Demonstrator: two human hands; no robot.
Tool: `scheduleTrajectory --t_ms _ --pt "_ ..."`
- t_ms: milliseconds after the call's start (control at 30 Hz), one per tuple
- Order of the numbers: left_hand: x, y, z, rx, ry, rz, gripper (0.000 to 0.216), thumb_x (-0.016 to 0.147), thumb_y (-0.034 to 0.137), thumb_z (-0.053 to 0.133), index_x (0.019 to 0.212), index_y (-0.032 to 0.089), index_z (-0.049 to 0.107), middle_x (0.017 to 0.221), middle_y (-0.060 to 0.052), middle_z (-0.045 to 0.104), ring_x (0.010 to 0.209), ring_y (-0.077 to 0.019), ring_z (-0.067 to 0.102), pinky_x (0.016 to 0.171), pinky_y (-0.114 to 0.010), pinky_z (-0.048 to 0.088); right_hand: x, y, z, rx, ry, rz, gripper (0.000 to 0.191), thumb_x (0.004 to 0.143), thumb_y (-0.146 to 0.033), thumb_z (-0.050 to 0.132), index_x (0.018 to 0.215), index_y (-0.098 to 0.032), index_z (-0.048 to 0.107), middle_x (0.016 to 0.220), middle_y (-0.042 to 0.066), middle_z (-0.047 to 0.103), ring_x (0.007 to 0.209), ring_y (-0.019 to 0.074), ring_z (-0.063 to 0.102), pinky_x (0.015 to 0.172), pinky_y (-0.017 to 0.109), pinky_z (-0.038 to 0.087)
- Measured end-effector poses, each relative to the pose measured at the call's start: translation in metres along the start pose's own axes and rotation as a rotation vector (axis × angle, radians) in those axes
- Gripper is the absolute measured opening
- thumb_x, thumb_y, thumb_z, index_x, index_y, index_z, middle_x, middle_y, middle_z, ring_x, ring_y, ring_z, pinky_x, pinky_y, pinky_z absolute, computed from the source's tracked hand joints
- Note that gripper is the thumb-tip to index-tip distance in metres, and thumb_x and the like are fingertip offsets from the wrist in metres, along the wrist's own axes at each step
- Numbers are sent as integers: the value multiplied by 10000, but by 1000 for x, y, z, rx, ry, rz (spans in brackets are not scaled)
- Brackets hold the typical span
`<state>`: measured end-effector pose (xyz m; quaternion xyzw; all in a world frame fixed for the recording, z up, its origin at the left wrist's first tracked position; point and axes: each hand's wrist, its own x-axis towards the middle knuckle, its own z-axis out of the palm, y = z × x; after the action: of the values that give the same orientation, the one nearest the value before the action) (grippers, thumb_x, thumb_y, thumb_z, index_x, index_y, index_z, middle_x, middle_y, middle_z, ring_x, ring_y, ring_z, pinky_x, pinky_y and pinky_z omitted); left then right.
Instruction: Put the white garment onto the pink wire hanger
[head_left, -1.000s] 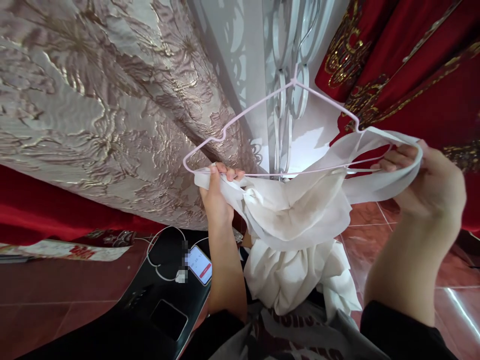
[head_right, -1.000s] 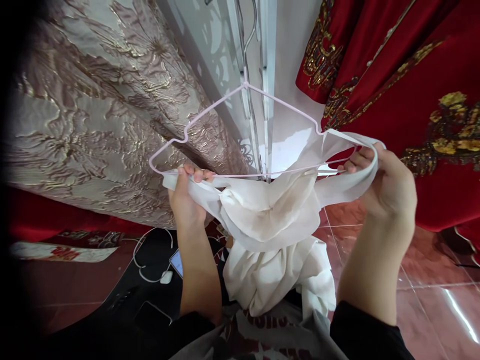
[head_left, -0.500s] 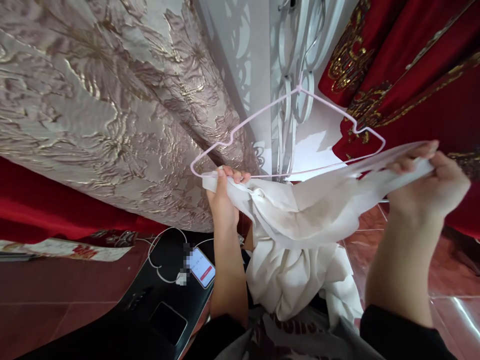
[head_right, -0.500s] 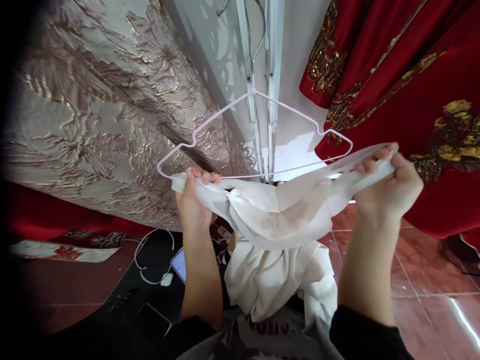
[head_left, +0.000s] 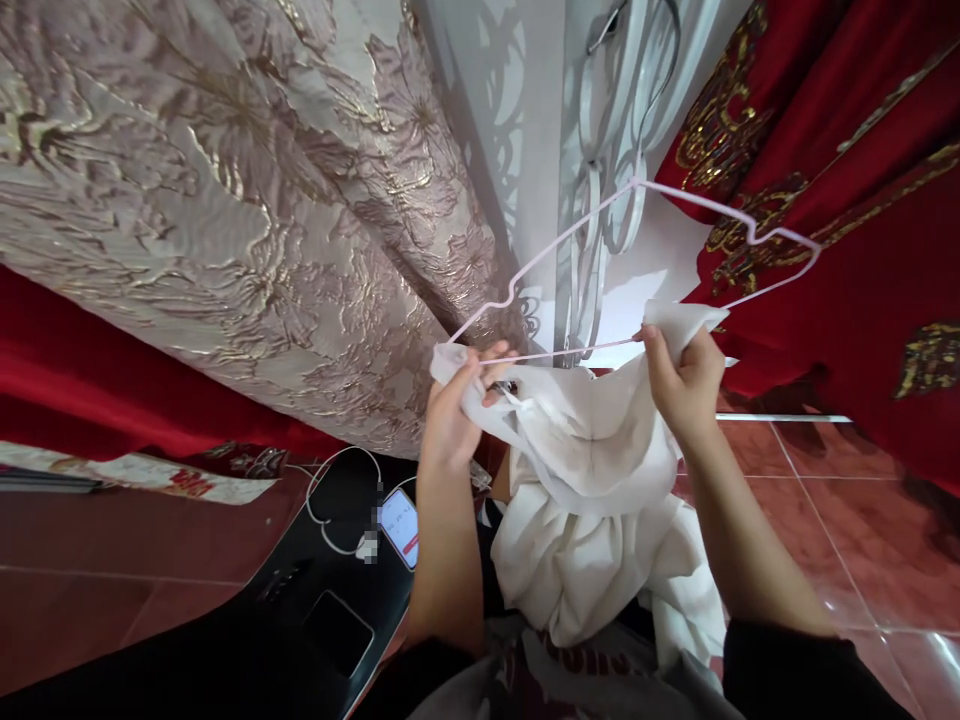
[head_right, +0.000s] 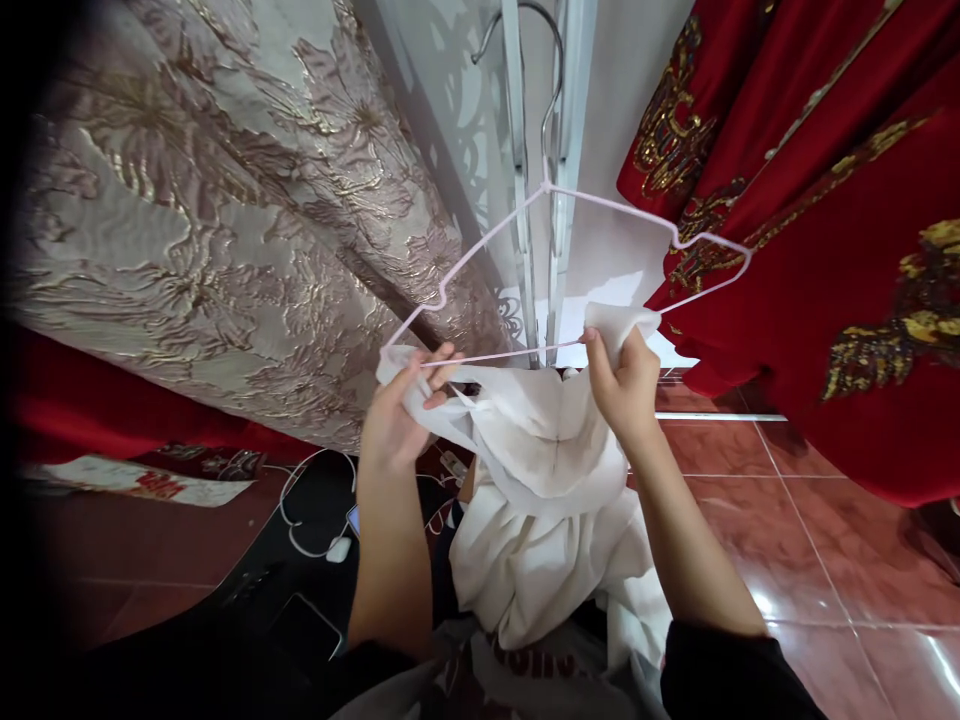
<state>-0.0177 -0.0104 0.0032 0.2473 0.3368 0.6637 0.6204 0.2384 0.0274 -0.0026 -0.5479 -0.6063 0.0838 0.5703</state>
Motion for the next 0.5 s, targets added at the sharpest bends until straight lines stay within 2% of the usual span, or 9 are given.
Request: scheduleTrajectory --t_ms 100,133,200,267,333,400,500 --pt "1 30 -25 82 44 19 254 829 380 776 897 143 715 1053 -120 759 802 -152 715 509 -184 499 6 6 -6 1 24 -16 355 914 -496 633 794 -162 646 690 24 601 679 132 547 654 286 429" --pt "1 41 -31 116 50 37 285 856 410 735 905 129 734 1012 -122 760 731 -140 688 533 -210 531 6 6 -7 8 20 -15 342 912 -483 635 801 -160 652 692 25 607 678 130 548 652 284 428" --pt "1 59 -34 194 54 100 246 856 366 718 860 122 756 891 -101 751 651 -132 643 550 -238 556 1 4 -8 23 8 -8 313 910 -458 634 826 -159 669 704 28 621 685 131 558 648 281 430" --pt "0 71 -25 268 19 157 129 812 261 749 795 133 757 806 -75 731 620 -133 623 534 -239 545 -7 -1 -6 41 -6 4 289 915 -437 628 853 -161 685 721 30 635 692 132 566 641 277 430" --pt "0 73 -7 329 -66 173 87 791 215 763 824 134 768 819 -74 731 625 -140 621 548 -253 541 -15 -6 -2 61 -15 16 271 923 -420 618 870 -165 694 730 29 644 687 130 566 626 270 426" --pt "1 70 15 403 -151 193 163 824 237 748 947 134 776 873 -85 737 698 -168 652 632 -288 562 -22 -9 1 85 -15 28 264 930 -412 608 877 -169 696 732 28 649 677 127 561 615 266 425" --pt "4 62 43 653 -193 333 182 892 284 703 1022 169 757 872 -56 718 790 -185 661 727 -296 542 -26 -12 4 148 -9 46 270 939 -419 595 892 -172 694 772 34 670 700 132 576 628 270 444"
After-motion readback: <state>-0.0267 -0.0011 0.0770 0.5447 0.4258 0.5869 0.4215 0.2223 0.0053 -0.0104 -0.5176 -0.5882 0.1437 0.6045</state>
